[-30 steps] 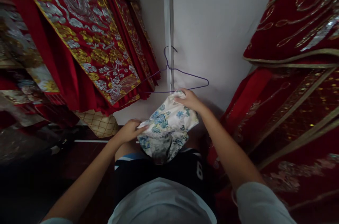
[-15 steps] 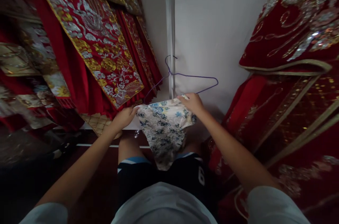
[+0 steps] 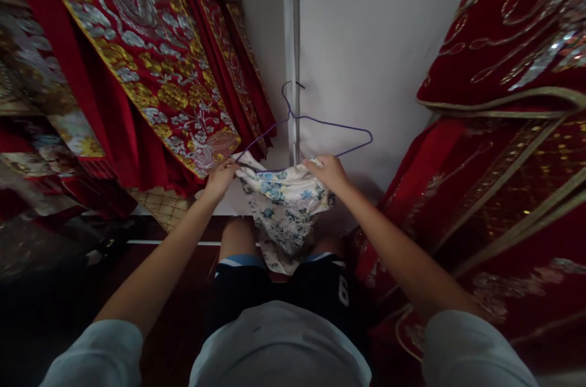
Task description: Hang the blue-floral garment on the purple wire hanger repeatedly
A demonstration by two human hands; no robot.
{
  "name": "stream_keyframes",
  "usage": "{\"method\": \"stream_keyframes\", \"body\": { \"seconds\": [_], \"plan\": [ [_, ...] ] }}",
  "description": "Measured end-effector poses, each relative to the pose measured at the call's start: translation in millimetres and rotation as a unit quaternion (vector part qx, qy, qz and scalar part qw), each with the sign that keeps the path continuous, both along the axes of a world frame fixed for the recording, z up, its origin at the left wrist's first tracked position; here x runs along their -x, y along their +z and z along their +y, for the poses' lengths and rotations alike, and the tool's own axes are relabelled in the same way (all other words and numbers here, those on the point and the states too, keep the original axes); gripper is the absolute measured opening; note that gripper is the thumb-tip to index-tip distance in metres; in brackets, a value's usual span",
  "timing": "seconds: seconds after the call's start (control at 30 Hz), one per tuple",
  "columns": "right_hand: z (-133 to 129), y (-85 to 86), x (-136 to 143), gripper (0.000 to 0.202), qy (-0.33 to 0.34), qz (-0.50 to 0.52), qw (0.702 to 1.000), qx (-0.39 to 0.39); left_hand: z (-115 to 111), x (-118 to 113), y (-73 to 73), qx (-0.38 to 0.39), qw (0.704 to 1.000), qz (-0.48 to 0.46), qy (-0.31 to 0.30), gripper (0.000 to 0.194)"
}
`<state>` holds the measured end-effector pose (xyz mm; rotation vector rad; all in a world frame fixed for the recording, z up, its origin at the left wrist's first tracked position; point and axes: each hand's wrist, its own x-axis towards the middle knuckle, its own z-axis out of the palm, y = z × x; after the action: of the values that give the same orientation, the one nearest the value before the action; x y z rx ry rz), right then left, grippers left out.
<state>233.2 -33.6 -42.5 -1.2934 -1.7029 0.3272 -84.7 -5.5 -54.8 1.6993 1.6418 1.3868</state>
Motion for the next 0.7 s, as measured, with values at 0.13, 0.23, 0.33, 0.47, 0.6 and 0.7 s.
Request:
{"method": "stream_keyframes", "body": {
  "seconds": [0.13,0.23,0.33,0.47,0.6,0.7],
  "plan": [
    [-1.0,-5.3,1.5,0.050,0.005,0.002,1.000,0.005,-12.2,-30.9,2.1,-0.087,0.996,-0.008,0.021,0.034],
    [0.7,-5.3,-2.0,0.049,0.017,-0.003,1.000,0.009,-19.7,-61.6,0.5,-0.118,0.992,-0.037,0.015,0.047],
    [2.1,-0.4,-7.9,0.051,0.024,-0.002,0.999,0.024,-19.6,-86.6,3.6,-0.123,0.991,-0.029,0.039,0.053],
    [3.0,5.0,-10.3,0.049,0.036,0.002,0.999,0.039,-5.4,-96.3,22.8,-0.150,0.988,0.020,0.035,0.043],
    [1.9,4.5,-7.2,0.044,0.070,-0.001,0.997,0.034,16.1,-84.7,45.0,-0.149,0.988,0.020,-0.018,0.023],
    [-3.4,6.9,-14.3,0.041,0.127,0.012,0.990,0.054,28.0,-72.3,54.4,-0.096,0.995,0.015,-0.024,0.014]
  ]
}}
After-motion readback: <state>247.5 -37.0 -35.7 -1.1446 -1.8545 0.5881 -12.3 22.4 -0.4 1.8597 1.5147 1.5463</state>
